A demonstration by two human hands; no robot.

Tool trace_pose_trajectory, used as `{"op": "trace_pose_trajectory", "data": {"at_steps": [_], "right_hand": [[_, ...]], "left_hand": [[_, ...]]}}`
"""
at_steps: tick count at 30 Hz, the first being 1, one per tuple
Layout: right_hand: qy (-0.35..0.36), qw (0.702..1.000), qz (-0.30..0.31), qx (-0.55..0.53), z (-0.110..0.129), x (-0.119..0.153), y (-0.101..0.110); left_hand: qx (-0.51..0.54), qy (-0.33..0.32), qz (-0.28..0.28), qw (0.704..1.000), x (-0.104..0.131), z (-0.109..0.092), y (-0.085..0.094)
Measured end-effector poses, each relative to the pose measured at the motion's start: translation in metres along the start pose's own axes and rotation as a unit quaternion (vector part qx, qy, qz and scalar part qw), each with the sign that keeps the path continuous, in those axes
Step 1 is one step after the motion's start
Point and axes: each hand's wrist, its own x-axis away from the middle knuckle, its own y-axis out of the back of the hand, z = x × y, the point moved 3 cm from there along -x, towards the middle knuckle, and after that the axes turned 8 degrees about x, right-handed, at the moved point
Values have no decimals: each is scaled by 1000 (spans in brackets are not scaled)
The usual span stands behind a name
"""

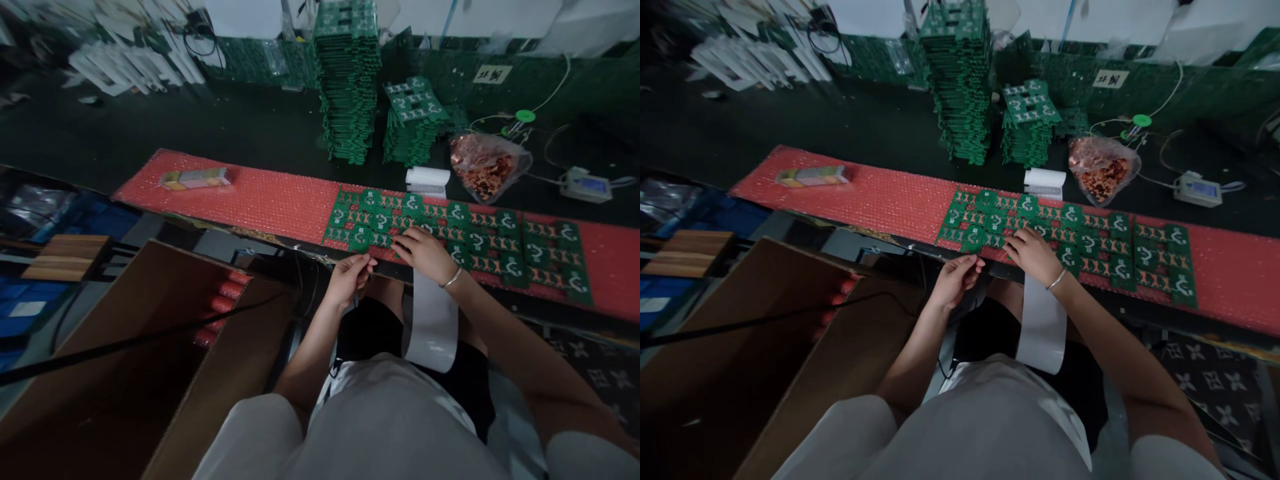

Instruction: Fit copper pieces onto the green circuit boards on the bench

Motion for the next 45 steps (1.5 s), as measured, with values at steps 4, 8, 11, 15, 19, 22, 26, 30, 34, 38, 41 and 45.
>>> {"op": "trace_pose_trajectory", "data": {"at_steps": [4,8,11,15,19,22,26,30,34,38,41,45], "right_hand": [[16,999,22,29,-1,-1,-1],[22,997,39,59,1,-3,0],[16,996,53,72,5,-3,2],[11,998,46,51,12,1,10],[-9,999,-22,-42,26,4,29],[-14,991,-65,-117,42,4,45],[49,993,-27,-100,64,0,51],[62,995,-27,-69,69,0,45],[7,994,-104,-33,65,8,44],[6,991,-123,58,64,19,42],[40,993,-98,52,64,21,41],[64,995,-56,-51,58,18,39]], "left_hand": [[0,1,-4,1000,0,-1,-1],[1,1,-5,1000,0,0,-3],[9,4,-8,1000,-1,0,-2],[72,-9,-15,997,-3,-2,-1],[177,25,-8,984,-5,-5,-5],[211,55,-3,976,-5,-7,-11],[205,69,19,976,-5,-7,-17],[197,67,40,977,-3,-5,-21],[203,45,17,978,3,6,-24],[159,53,-12,986,11,26,-26],[130,43,-12,990,12,33,-25],[46,3,12,999,5,31,-18]]}}
